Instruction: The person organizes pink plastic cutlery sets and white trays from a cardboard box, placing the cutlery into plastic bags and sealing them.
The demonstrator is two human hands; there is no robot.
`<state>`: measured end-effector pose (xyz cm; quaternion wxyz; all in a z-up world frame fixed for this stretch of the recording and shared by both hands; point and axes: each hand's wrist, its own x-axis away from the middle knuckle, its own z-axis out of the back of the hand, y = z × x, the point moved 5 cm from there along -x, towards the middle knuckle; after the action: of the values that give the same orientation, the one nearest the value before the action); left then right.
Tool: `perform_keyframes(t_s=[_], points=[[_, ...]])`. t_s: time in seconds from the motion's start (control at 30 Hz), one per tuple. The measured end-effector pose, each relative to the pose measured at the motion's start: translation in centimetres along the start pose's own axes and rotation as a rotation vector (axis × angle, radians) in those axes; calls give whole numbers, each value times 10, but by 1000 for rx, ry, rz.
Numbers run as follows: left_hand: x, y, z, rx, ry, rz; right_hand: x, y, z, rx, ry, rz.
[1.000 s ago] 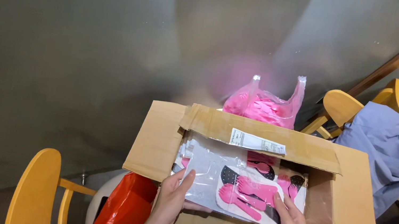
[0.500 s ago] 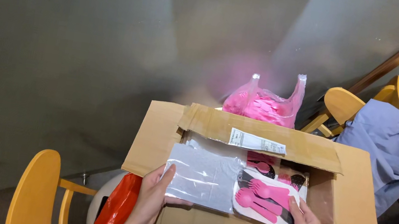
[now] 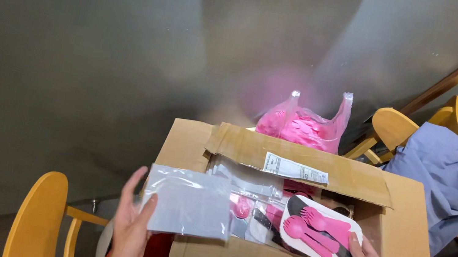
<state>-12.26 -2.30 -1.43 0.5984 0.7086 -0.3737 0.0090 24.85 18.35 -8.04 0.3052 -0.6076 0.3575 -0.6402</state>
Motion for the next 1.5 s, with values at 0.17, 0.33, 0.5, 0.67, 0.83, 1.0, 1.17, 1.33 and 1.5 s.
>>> perform_keyframes(t_s=[0.17, 0.33, 0.5, 0.67, 0.83, 1.0, 1.17, 1.33, 1.5], points=[[31, 32, 9, -119, 299, -438, 34, -28, -28, -25, -22, 10], [47, 17, -34, 31, -1, -366, 40, -31, -53, -59, -143, 81], [52, -5, -83, -152, -262, -198, 90, -69, -91, -90, -140, 0], [57, -28, -113, 284, -367, 295, 108, -77, -109, -103, -253, 32], [70, -6, -122, 365, -356, 389, 126, -90, -115, -11, -241, 85], [74, -8, -121, 410, -242, 427, 117, -92, -104, 255, -150, 406], [76, -11, -121, 439, -177, 464, 155, -115, -104, 821, -52, 1378], [86, -5, -125, 337, -234, 460, 142, -107, -110, 1071, -309, 1493], [80, -22, -122, 362, -177, 491, 125, -105, -112, 1046, -387, 1336]])
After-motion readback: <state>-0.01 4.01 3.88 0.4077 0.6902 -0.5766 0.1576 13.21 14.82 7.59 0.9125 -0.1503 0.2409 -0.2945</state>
